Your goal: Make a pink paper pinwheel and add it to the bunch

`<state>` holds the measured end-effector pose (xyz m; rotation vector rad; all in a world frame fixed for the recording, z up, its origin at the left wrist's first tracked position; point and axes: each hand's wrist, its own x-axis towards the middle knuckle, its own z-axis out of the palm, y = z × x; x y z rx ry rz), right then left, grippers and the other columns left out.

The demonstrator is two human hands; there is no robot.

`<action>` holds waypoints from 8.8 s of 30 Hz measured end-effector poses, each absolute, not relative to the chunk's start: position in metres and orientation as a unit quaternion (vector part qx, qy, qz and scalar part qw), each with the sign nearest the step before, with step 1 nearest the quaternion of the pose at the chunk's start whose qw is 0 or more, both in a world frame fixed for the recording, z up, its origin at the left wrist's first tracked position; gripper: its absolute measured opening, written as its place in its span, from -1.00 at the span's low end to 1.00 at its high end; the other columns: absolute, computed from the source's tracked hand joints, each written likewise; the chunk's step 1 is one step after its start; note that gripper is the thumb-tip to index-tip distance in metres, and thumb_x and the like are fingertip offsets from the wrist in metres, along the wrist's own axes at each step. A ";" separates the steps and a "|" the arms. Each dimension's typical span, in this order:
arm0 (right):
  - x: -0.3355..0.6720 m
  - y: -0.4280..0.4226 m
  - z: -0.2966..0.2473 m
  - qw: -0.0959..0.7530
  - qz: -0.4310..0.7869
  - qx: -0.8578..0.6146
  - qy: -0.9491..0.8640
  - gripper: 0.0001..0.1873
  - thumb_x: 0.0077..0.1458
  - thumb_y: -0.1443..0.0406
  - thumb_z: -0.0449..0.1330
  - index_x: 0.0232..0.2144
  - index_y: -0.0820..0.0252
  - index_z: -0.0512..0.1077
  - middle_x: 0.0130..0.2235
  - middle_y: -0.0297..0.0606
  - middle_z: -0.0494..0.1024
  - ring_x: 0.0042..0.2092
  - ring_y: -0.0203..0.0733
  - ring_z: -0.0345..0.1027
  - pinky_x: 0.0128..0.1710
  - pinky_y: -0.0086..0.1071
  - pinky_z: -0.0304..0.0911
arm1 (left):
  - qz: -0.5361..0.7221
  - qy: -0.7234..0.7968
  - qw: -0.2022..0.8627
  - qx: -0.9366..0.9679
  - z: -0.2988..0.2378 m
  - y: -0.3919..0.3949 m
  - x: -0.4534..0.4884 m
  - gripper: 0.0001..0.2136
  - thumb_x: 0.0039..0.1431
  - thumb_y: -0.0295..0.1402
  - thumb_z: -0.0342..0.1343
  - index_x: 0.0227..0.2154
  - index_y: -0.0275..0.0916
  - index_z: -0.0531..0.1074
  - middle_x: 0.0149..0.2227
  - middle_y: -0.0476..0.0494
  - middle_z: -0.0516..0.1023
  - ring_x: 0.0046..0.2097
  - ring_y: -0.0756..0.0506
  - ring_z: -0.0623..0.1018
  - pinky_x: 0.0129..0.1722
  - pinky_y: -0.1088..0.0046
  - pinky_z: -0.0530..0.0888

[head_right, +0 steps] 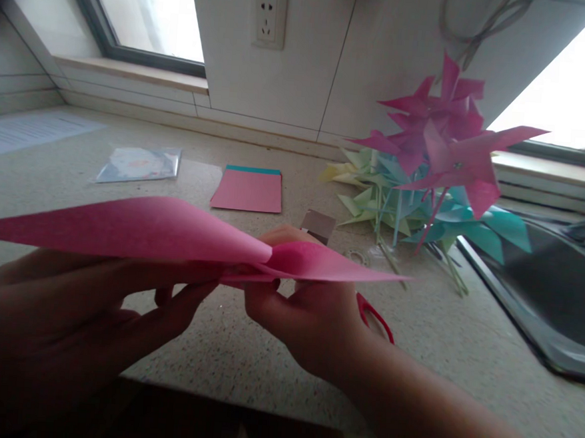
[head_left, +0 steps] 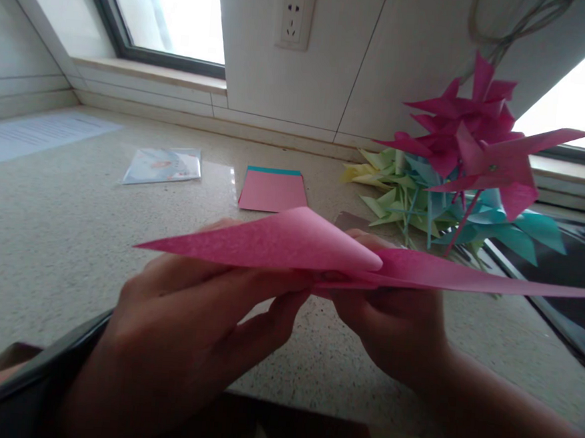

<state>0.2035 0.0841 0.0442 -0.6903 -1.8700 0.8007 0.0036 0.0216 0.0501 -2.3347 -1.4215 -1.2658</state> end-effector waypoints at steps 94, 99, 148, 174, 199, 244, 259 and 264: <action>0.188 0.088 0.030 0.420 0.523 -0.390 -0.631 -0.86 -0.04 0.23 0.33 -0.53 0.15 0.50 -0.51 -0.35 0.46 -0.51 -0.34 0.24 -0.56 -0.46 0.18 | -0.426 -0.540 -0.342 -0.640 0.057 0.049 0.008 -0.89 0.16 -0.31 0.23 -0.30 -0.14 0.63 -0.52 0.09 0.47 -0.49 0.05 0.32 -0.53 0.55 0.28; 0.191 0.091 0.028 0.407 0.566 -0.362 -0.619 -0.88 -0.04 0.23 0.36 -0.49 0.13 0.52 -0.47 -0.36 0.49 -0.47 -0.32 0.30 -0.50 -0.45 0.23 | -0.416 -0.544 -0.360 -0.633 0.057 0.049 0.007 -0.86 0.17 -0.27 0.22 -0.26 -0.14 0.63 -0.46 0.05 0.52 -0.46 0.02 0.38 -0.50 0.53 0.31; 0.191 0.088 0.033 0.423 0.513 -0.391 -0.636 -0.89 -0.06 0.24 0.38 -0.52 0.08 0.53 -0.51 -0.36 0.51 -0.52 -0.29 0.29 -0.55 -0.41 0.29 | -0.465 -0.518 -0.257 -0.670 0.056 0.043 0.009 -0.84 0.07 -0.42 0.27 -0.26 -0.16 0.65 -0.28 -0.08 0.65 -0.31 -0.05 0.56 -0.40 0.51 0.47; 0.192 0.084 0.034 0.433 0.482 -0.375 -0.662 -0.92 -0.04 0.21 0.42 -0.47 -0.01 0.58 -0.44 -0.32 0.59 -0.45 -0.21 0.38 -0.51 -0.35 0.31 | -0.462 -0.521 -0.227 -0.681 0.055 0.044 0.009 -0.86 0.09 -0.43 0.26 -0.29 -0.13 0.64 -0.40 0.02 0.56 -0.39 0.01 0.46 -0.33 0.48 0.45; 0.188 0.081 0.039 0.451 0.471 -0.356 -0.670 -0.92 -0.05 0.37 0.29 -0.53 0.08 0.50 -0.57 -0.41 0.45 -0.59 -0.36 0.21 -0.65 -0.48 0.13 | -0.470 -0.516 -0.209 -0.685 0.052 0.043 0.012 -0.82 0.12 -0.46 0.27 -0.24 -0.06 0.64 -0.25 0.05 0.57 -0.40 0.07 0.46 -0.34 0.57 0.46; 0.186 0.079 0.042 0.424 0.429 -0.407 -0.686 -0.80 -0.09 0.34 0.30 -0.65 0.10 0.38 -0.66 -0.43 0.26 -0.64 -0.39 0.02 -0.74 -0.47 -0.12 | -0.455 -0.518 -0.191 -0.699 0.052 0.037 0.014 -0.87 0.13 -0.47 0.27 -0.33 -0.11 0.66 -0.21 -0.02 0.63 -0.21 -0.04 0.58 -0.25 0.49 0.53; 0.192 0.083 0.038 0.397 0.483 -0.397 -0.671 -0.80 0.01 0.23 0.31 -0.59 0.09 0.45 -0.59 -0.36 0.40 -0.58 -0.32 0.16 -0.66 -0.44 0.06 | -0.445 -0.528 -0.142 -0.710 0.054 0.035 0.014 -0.87 0.18 -0.43 0.23 -0.27 -0.10 0.64 -0.14 -0.06 0.63 -0.18 -0.10 0.60 -0.20 0.39 0.59; 0.192 0.083 0.040 0.400 0.470 -0.393 -0.682 -0.75 0.01 0.22 0.31 -0.64 0.10 0.42 -0.61 -0.36 0.38 -0.60 -0.34 0.12 -0.69 -0.46 0.02 | -0.451 -0.525 -0.125 -0.710 0.053 0.035 0.014 -0.87 0.20 -0.41 0.22 -0.25 -0.09 0.64 -0.13 -0.08 0.62 -0.15 -0.12 0.60 -0.17 0.34 0.57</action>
